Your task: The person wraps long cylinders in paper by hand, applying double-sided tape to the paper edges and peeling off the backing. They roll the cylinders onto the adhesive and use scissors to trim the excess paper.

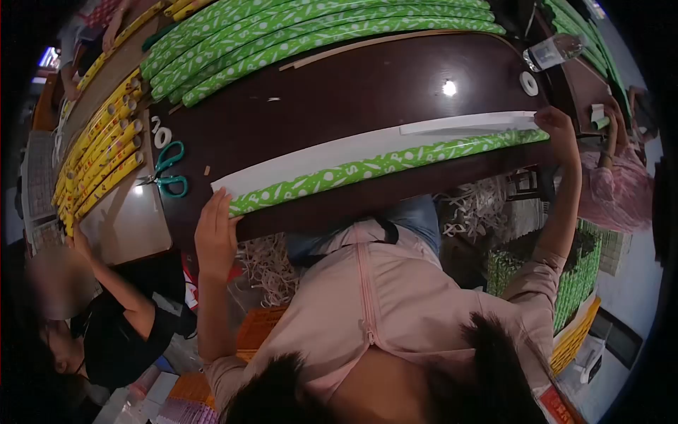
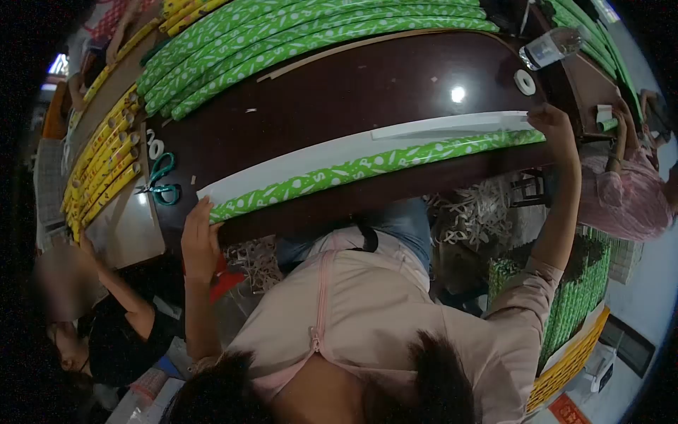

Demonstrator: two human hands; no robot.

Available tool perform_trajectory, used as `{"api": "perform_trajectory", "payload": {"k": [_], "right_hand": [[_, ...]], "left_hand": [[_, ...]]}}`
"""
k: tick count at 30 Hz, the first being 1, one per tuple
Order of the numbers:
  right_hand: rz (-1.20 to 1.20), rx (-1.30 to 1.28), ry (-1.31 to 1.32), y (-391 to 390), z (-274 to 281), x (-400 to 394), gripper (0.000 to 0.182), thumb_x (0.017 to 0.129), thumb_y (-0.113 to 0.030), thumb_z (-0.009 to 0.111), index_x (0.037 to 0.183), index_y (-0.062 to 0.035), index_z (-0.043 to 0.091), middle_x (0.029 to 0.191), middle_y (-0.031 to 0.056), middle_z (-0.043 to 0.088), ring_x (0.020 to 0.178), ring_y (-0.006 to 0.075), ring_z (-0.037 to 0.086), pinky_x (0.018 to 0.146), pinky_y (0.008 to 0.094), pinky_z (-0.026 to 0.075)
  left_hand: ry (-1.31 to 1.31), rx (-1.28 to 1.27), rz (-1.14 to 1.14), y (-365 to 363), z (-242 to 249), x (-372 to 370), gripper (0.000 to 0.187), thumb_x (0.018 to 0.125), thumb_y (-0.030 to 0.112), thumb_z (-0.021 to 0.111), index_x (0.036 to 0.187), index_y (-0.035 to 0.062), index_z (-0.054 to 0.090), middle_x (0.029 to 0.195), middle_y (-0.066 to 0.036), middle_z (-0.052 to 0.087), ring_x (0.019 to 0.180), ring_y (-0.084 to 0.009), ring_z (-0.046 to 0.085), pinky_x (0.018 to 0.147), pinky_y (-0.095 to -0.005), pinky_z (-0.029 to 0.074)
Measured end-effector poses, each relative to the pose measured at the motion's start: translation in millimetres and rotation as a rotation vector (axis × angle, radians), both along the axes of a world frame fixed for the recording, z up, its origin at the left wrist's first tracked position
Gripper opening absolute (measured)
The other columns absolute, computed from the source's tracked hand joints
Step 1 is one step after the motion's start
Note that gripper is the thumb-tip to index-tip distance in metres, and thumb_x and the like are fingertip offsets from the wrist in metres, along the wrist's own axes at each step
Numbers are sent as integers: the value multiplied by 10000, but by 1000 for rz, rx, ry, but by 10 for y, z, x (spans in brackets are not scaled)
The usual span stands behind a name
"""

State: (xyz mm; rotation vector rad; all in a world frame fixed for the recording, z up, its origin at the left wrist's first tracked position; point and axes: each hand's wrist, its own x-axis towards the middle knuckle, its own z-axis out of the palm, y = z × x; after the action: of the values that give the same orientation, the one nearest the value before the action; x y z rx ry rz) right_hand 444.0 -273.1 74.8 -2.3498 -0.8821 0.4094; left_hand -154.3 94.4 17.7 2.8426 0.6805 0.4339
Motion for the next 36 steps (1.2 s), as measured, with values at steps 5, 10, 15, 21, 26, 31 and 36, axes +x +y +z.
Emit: {"api": "perform_trajectory", "payload": {"k": [5, 10, 15, 21, 26, 31, 36], "right_hand": [[-252, -25, -262, -766, -71, 568, 118, 829, -80, 617, 922, -27, 669, 885, 93, 670, 831, 204, 650, 728, 345, 496], [-599, -258, -780, -754, -150, 121, 176, 838, -152, 582, 969, -86, 679, 998, 141, 664, 908, 369, 632, 762, 451, 503], [-595, -547, -1022, -504, -317, -384, 173, 789, -115, 602, 946, -104, 675, 1054, 74, 650, 1064, 325, 571, 847, 464, 453], [197, 259, -722, 627, -75, -1614, 373, 753, -59, 651, 1123, -94, 621, 1203, 92, 586, 1151, 310, 518, 946, 441, 406], [627, 177, -667, 1156, -180, -1903, 570, 767, -412, 730, 1275, -194, 590, 1368, 137, 481, 1156, 325, 522, 949, 440, 427], [641, 278, -395, 1075, -498, -1798, 485, 786, -356, 736, 1210, -145, 633, 1255, 126, 549, 1054, 315, 565, 899, 409, 460], [644, 295, -367, 1063, -533, -1788, 430, 786, -325, 746, 1100, -44, 662, 1038, 109, 632, 944, 287, 591, 850, 395, 477]], "left_hand": [[-5, -111, 45, 12, -21, -32, 447, 817, -104, 592, 1243, 17, 530, 1290, -175, 553, 1175, -360, 548, 951, -416, 492], [66, -91, 125, 87, 22, -241, 434, 832, -95, 554, 1247, 30, 529, 1313, -157, 546, 1207, -364, 529, 984, -425, 450], [0, -144, 101, 174, -83, -424, 417, 862, -78, 510, 1265, 27, 519, 1323, -171, 536, 1225, -362, 516, 1020, -415, 418], [44, -67, 46, 213, -50, -435, 386, 879, -37, 515, 1261, 20, 519, 1324, -172, 540, 1223, -366, 516, 1030, -420, 407], [58, -83, 61, 239, -76, -461, 343, 905, 7, 519, 1248, 9, 522, 1316, -182, 543, 1223, -377, 513, 1038, -427, 397], [194, 162, 26, 275, -12, -518, 358, 921, 141, 556, 1271, 66, 542, 1307, -160, 538, 1187, -373, 514, 984, -473, 407], [450, 349, -149, -77, 520, 178, 522, 870, 261, 639, 1359, 119, 522, 1296, -124, 537, 1164, -361, 500, 971, -490, 384]]}}
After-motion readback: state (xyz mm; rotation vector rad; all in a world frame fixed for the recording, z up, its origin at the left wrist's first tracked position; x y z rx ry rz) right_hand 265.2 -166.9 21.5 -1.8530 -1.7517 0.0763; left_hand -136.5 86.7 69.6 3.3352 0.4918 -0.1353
